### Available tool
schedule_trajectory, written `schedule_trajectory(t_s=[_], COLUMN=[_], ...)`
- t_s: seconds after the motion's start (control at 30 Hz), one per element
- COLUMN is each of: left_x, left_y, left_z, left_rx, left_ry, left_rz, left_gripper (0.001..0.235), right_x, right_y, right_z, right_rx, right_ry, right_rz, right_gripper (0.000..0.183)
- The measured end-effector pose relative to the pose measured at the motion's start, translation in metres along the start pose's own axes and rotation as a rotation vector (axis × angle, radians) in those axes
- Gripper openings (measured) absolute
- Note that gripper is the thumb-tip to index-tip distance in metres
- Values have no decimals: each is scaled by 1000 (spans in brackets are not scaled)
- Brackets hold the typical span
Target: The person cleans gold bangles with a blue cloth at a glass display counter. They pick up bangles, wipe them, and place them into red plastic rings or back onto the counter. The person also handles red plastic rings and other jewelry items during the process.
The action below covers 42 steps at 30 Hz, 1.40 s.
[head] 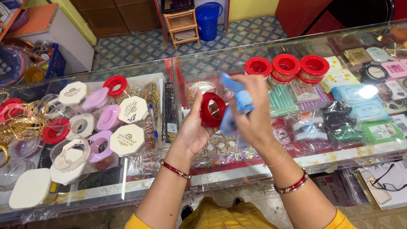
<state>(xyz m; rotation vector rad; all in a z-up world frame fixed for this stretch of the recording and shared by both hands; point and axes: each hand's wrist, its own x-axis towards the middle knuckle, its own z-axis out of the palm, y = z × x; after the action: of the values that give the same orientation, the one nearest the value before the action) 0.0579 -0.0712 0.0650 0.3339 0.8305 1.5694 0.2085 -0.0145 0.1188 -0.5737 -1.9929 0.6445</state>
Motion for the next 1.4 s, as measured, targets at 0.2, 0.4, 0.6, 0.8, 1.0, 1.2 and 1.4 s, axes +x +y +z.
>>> schedule_trajectory(t_s=[0.2, 0.4, 0.6, 0.8, 1.0, 1.2, 1.4], left_x=[-9, -3, -15, -47, -28, -47, -40], left_y=[15, 14, 4, 7, 20, 12, 18], left_z=[3, -7, 15, 39, 27, 38, 40], left_rx=[215, 437, 861, 1063, 1023, 1130, 977], left_ry=[165, 181, 335, 213, 80, 187, 208], left_rz=[78, 122, 309, 691, 636, 753, 334], left_gripper=[90, 90, 82, 61, 61, 72, 67], right_x=[-4, 2, 0, -2, -6, -10, -11], right_y=[-27, -21, -11, -1, -11, -2, 1], right_z=[4, 8, 18, 23, 12, 23, 15], right_rx=[67, -149, -139, 75, -239, 27, -213], right_ry=[-343, -246, -119, -122, -48, -99, -18], right_rz=[-180, -391, -232, 211, -312, 138, -215], right_gripper=[81, 66, 39, 36, 38, 38, 36])
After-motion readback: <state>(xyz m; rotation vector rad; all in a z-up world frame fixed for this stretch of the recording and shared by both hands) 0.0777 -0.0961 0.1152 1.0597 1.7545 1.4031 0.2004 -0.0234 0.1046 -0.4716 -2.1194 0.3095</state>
